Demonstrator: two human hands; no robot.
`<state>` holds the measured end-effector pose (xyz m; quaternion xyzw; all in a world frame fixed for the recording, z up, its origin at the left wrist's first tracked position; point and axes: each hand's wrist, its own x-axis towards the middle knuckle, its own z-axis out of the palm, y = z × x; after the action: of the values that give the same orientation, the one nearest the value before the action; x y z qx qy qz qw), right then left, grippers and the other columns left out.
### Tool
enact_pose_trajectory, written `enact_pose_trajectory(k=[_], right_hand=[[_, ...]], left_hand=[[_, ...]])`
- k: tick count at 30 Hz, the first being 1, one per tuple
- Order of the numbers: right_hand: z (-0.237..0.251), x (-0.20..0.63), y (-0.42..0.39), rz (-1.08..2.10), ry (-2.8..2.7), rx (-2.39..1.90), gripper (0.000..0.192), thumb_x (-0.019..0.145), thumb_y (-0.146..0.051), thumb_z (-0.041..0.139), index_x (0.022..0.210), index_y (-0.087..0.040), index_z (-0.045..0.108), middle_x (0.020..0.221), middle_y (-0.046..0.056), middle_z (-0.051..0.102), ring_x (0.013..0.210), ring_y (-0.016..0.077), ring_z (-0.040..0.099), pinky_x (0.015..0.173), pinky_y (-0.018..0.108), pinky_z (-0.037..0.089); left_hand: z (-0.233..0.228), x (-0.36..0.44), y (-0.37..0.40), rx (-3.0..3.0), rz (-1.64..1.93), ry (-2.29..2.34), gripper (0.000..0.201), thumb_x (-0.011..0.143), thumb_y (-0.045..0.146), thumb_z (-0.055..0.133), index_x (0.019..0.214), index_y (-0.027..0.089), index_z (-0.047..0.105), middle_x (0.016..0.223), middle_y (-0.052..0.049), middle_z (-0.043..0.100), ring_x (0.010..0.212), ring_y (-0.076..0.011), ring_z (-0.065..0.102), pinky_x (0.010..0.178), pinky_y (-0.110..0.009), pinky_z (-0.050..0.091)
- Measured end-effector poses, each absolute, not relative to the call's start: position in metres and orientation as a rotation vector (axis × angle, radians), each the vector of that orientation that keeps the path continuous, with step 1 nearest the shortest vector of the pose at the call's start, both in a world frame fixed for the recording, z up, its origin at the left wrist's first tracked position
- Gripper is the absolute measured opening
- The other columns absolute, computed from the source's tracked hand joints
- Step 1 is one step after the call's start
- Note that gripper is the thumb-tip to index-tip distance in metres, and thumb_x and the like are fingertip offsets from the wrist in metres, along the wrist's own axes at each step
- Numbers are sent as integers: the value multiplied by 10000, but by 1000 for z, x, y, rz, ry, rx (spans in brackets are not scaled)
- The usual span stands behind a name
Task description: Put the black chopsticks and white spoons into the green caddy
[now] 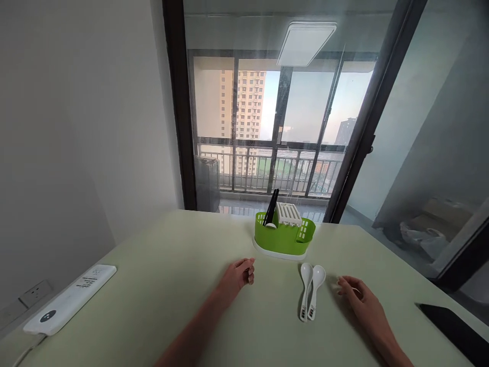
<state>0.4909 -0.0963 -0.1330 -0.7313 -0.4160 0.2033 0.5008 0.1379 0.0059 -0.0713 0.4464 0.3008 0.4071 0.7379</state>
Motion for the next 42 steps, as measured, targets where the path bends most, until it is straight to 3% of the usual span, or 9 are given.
enact_pose_trajectory(k=[8, 12, 15, 19, 22, 33, 38, 42], right_hand=[[-133, 478, -94, 515, -1140, -1705, 574, 783, -678, 619, 1136, -226, 645, 1057, 83, 744, 901, 252, 720, 772, 342, 549], [-138, 480, -93, 403, -1289, -1622, 518, 825, -633, 603, 1128, -225, 701, 1351, 111, 630, 1056, 261, 678, 784, 325, 560], [-141, 482, -91, 385, -1403, -1613, 513, 858, -614, 576, 1198, -253, 706, 1461, 94, 552, 1109, 262, 659, 853, 345, 565], [-145, 484, -79, 384, -1478, -1613, 472, 870, -615, 553, 1141, -283, 750, 1377, 62, 634, 1255, 275, 592, 1085, 400, 453], [-148, 484, -66, 371, -1452, -1675, 486, 851, -640, 537, 1054, -274, 784, 1272, 60, 699, 1243, 293, 598, 1118, 435, 410], [-137, 480, -75, 486, -1166, -1798, 579, 790, -641, 525, 1127, -244, 779, 1141, 64, 758, 1037, 311, 693, 892, 381, 532], [-127, 477, -85, 471, -1013, -1803, 571, 763, -624, 546, 1119, -248, 787, 1186, 56, 744, 1145, 331, 660, 950, 400, 520], [-122, 483, -91, 530, -814, -1781, 619, 711, -598, 626, 1177, -215, 764, 1104, 69, 769, 1094, 354, 683, 905, 409, 560]], left_hand=[[-66, 140, 4, 998, 889, 668, 368, 741, 429, 797, 745, 166, 540, 696, 35, 449, 593, -86, 396, 584, -267, 324], [-65, 140, 3, 1007, 884, 661, 363, 745, 431, 796, 746, 168, 547, 698, 33, 458, 597, -89, 400, 589, -271, 328], [-66, 140, 3, 1016, 884, 660, 365, 753, 437, 792, 727, 169, 544, 691, 32, 458, 595, -91, 401, 592, -275, 332], [-64, 140, 2, 1027, 875, 668, 362, 773, 442, 777, 723, 166, 548, 695, 28, 458, 596, -91, 406, 595, -272, 331], [-63, 140, 1, 1019, 883, 666, 351, 776, 433, 777, 737, 164, 555, 698, 29, 450, 597, -90, 397, 597, -267, 332], [-62, 140, 0, 1053, 861, 683, 397, 795, 477, 755, 716, 177, 507, 715, 20, 469, 607, -98, 420, 618, -273, 356], [-63, 139, -1, 1068, 853, 702, 419, 783, 502, 757, 716, 182, 496, 714, 21, 483, 600, -97, 426, 614, -278, 352], [-69, 139, 1, 1086, 853, 688, 426, 790, 520, 746, 726, 185, 491, 715, 22, 483, 598, -100, 435, 608, -281, 347]])
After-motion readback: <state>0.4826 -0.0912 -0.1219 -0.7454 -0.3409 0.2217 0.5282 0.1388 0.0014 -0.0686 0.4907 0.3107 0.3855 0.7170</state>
